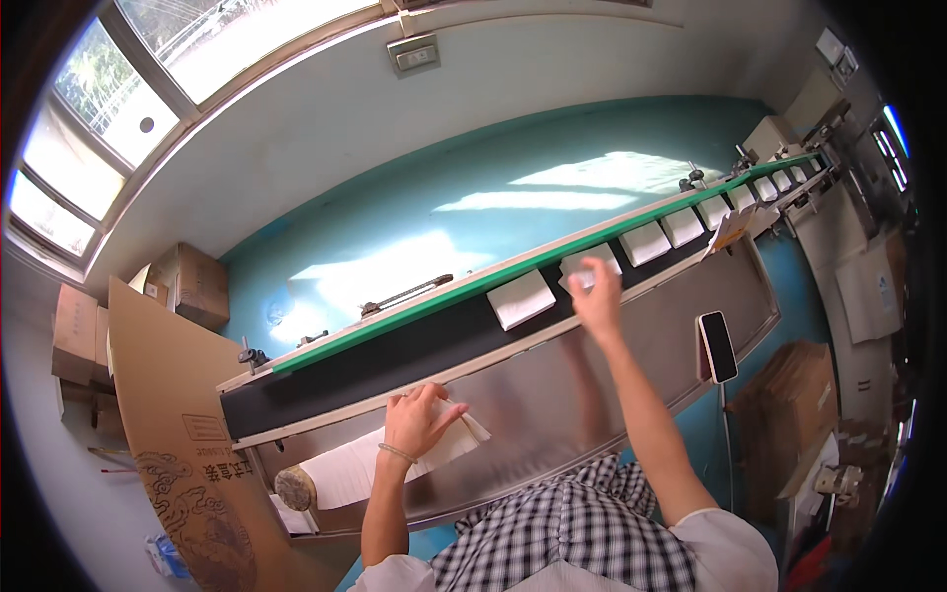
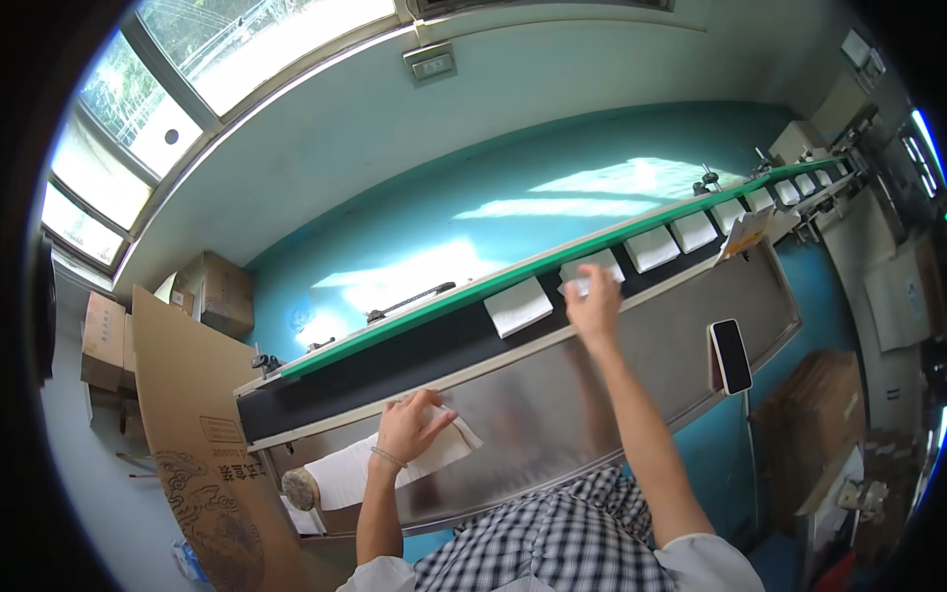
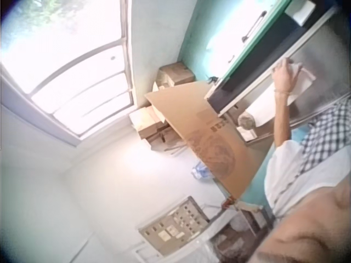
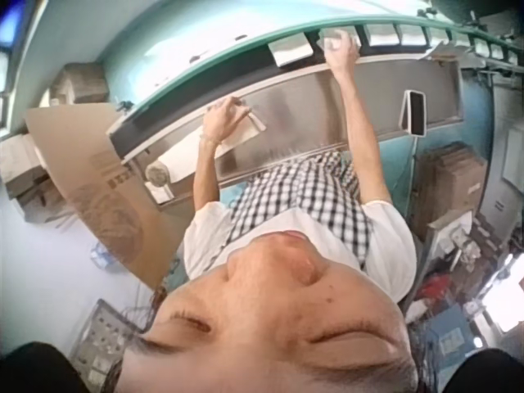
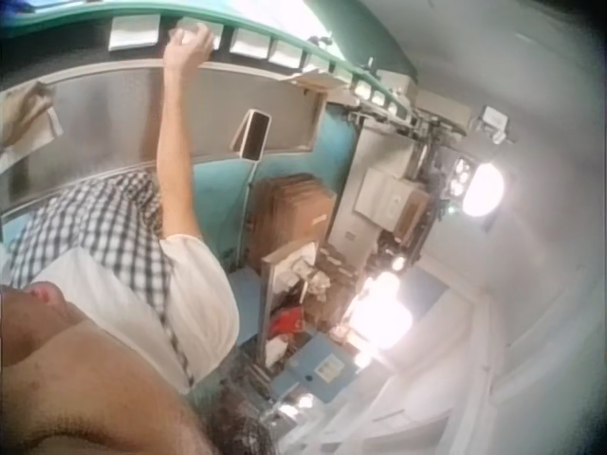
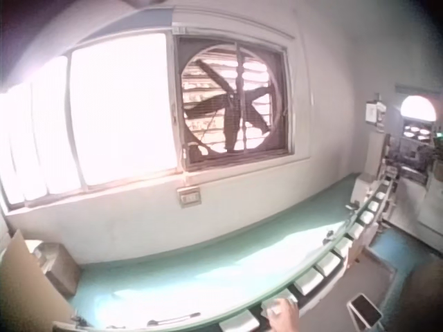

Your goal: The person collects stacks of folded paper napkins from a machine, carries them to another workstation, and separates and places smaller stacks onto a packaging conveyor belt.

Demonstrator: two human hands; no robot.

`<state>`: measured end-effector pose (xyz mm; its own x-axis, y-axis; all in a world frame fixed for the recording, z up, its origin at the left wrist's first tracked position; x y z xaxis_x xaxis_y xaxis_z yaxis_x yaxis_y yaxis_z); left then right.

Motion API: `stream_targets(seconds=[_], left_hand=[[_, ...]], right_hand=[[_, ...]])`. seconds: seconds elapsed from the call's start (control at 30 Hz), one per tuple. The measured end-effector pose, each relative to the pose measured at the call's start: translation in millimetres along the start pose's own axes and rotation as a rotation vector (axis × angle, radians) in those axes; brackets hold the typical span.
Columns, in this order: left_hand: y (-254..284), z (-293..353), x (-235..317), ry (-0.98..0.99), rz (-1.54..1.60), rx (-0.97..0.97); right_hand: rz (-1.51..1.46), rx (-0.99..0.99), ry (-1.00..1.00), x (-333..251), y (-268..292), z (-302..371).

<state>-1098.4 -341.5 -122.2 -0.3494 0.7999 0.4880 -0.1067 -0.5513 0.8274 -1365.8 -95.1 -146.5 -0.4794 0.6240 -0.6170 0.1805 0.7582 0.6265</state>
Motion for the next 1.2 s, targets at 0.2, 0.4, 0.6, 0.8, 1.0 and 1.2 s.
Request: stream_targets(seconds=[0.2, 0.4, 0.6, 0.8, 1.0, 1.2], left_hand=[[-7, -7, 21, -0.051, -0.08, 0.021], [-2, -6, 44, -0.287, 0.165, 0.098], [-19, -11, 46, -0.242, 0.097, -0.015], [-20, -3, 38, -0.156, 0.044, 0.049], [-27, -16, 36, -0.079, 0.019, 0.139], [-23, -23, 46, -0.19, 0.016, 0.144]], right_hand=[[0.187, -0.473, -0.512, 130, 6, -70], [0.016, -0.515, -0.495, 160, 18, -80], [-0.266, -0.424, -0.59, 185, 33, -60], [0.019, 0.19, -0.269, 82, 115, -49], [-0.583, -0.411, 0.021, -59, 37, 86], [-0.815, -0.59, -0.033, -80, -13, 134]])
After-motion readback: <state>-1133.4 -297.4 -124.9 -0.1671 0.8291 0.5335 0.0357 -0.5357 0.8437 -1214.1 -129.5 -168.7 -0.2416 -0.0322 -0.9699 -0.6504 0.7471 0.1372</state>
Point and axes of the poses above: each hand's wrist, its own z-axis away from the middle knuckle, its own y-axis out of the back of the hand, x = y × z, the point moved 8 cm from there along -z, towards the middle knuckle, and after that the axes turned 5 degrees about y, right-handed, at the moved point
